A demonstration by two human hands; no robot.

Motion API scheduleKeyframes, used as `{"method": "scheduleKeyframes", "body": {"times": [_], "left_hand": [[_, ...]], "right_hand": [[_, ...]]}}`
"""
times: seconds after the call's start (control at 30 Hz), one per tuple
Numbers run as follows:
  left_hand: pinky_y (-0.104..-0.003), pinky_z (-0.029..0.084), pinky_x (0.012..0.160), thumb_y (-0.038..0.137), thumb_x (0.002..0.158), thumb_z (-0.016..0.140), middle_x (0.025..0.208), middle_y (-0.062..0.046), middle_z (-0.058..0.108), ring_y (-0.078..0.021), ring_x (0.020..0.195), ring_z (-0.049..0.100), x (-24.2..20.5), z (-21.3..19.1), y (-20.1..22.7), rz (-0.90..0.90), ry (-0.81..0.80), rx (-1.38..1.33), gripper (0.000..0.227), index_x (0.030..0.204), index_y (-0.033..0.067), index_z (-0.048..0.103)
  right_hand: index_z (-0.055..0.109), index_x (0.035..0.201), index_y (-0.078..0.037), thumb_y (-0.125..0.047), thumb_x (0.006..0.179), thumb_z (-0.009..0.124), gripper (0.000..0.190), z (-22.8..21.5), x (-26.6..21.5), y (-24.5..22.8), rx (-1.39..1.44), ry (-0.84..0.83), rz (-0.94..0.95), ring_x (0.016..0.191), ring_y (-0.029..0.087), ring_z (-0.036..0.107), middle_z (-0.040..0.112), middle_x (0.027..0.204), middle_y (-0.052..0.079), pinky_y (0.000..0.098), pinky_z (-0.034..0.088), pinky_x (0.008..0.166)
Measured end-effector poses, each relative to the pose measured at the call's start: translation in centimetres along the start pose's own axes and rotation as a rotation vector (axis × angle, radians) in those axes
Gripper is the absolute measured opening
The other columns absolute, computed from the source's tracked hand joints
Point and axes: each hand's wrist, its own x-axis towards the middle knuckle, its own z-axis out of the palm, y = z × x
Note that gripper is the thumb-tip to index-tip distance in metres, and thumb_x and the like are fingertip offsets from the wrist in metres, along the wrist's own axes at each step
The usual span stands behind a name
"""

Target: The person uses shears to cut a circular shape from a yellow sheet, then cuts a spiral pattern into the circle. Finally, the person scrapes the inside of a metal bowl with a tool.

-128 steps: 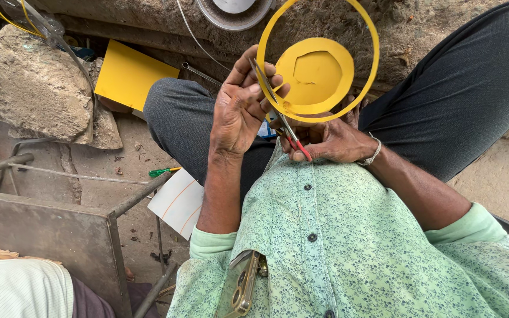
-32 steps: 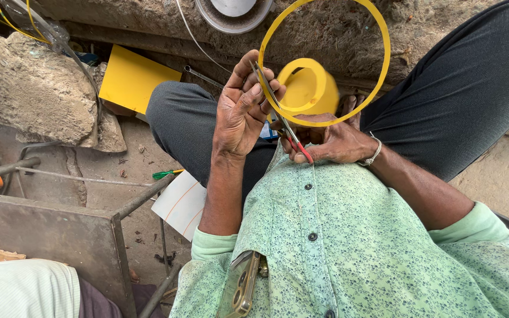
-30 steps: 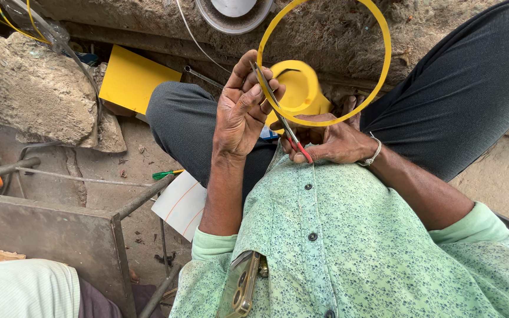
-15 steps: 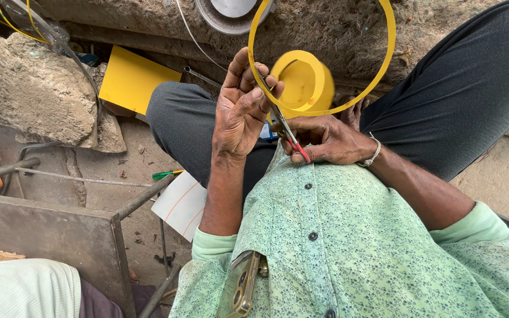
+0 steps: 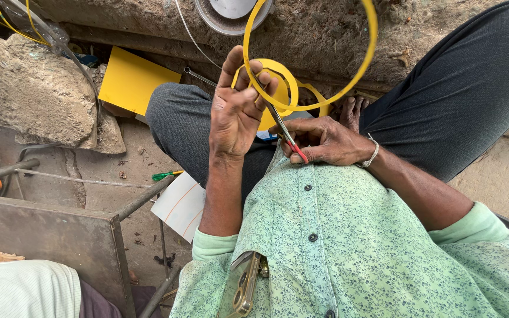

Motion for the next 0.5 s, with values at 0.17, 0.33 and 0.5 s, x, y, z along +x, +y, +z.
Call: {"method": "scheduleKeyframes", "body": {"times": [0.17,0.33,0.5], "left_hand": [[-0.043,0.060,0.108,0.005,0.104,0.067,0.124,-0.016,0.071,-0.0253,0.116,0.072,0.78,0.07,1.14,0.028,0.070,0.004,0.050,0.149,0.0033,0.047],[-0.039,0.063,0.104,0.001,0.102,0.072,0.118,-0.013,0.073,-0.0232,0.112,0.073,1.00,0.08,1.13,0.190,0.105,0.228,0.038,0.137,0.0023,0.059],[-0.036,0.064,0.097,-0.003,0.099,0.074,0.116,-0.018,0.075,-0.0232,0.109,0.074,0.96,0.15,0.73,0.328,0.203,0.362,0.032,0.129,0.0000,0.063]], "right_hand": [[0.058,0.146,-0.010,-0.030,0.078,0.084,0.075,0.12,0.09,-0.47,0.033,-0.046,-0.013,0.095,0.012,0.071,0.075,0.100,0.002,0.0328,0.061,0.091],[0.058,0.146,-0.011,-0.027,0.078,0.084,0.074,0.19,0.28,-0.45,0.063,-0.029,0.047,0.094,0.012,0.071,0.074,0.100,0.002,0.0323,0.061,0.089],[0.057,0.147,-0.012,-0.024,0.079,0.083,0.073,0.26,0.56,-0.52,0.005,-0.012,-0.005,0.091,0.011,0.070,0.074,0.099,0.001,0.0306,0.063,0.086]]}}
